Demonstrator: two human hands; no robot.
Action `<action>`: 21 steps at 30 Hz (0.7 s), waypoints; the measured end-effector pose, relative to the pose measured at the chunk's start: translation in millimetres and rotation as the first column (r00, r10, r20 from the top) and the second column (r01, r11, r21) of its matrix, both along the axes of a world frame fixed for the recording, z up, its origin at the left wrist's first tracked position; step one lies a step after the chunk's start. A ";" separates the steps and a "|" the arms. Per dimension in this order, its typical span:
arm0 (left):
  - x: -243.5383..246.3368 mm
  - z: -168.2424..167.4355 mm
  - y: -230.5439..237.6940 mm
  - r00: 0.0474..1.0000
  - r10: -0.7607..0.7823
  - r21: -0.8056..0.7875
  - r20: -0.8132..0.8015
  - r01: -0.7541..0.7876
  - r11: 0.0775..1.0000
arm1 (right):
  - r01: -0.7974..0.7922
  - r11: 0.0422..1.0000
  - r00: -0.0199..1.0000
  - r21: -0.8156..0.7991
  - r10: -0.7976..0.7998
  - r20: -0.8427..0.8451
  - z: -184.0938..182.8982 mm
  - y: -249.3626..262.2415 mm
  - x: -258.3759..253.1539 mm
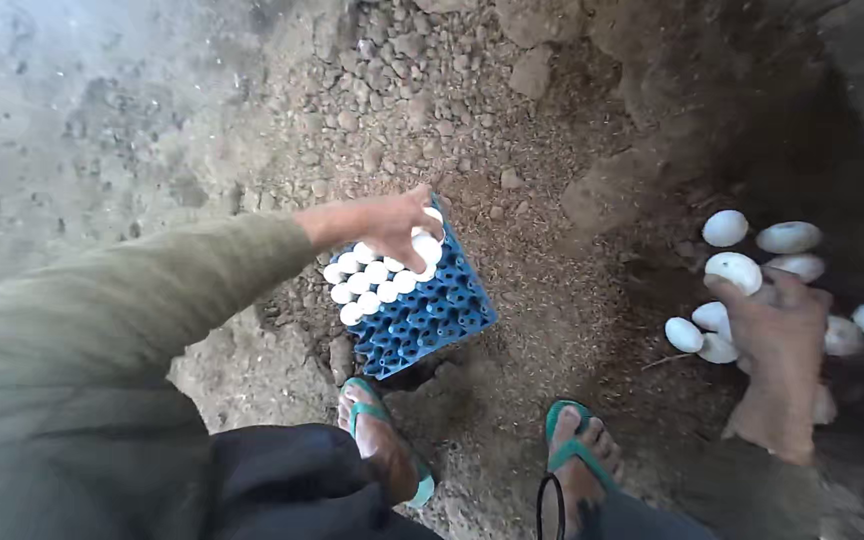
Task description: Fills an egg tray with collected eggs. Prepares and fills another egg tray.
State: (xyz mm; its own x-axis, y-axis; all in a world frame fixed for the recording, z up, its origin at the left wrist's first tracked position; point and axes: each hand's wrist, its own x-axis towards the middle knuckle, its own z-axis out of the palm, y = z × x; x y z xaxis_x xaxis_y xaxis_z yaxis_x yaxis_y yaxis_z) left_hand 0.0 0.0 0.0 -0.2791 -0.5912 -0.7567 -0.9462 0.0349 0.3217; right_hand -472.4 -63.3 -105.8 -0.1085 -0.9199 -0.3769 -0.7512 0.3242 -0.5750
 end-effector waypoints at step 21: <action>-24.2 -56.3 63.4 0.983 -0.179 -0.023 0.048 0.181 0.983 | -0.734 0.678 0.679 0.052 0.727 0.107 29.6 61.3 206.1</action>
State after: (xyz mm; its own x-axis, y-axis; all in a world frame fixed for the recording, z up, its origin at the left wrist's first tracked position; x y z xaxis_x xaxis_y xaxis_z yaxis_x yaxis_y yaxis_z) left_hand -24.2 63.4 -56.3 -0.3484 -0.5547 -0.7556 -0.9373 0.2140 0.2751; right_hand -266.3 -2.0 -76.2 0.6143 -0.6595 -0.4334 -0.7277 -0.2611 -0.6342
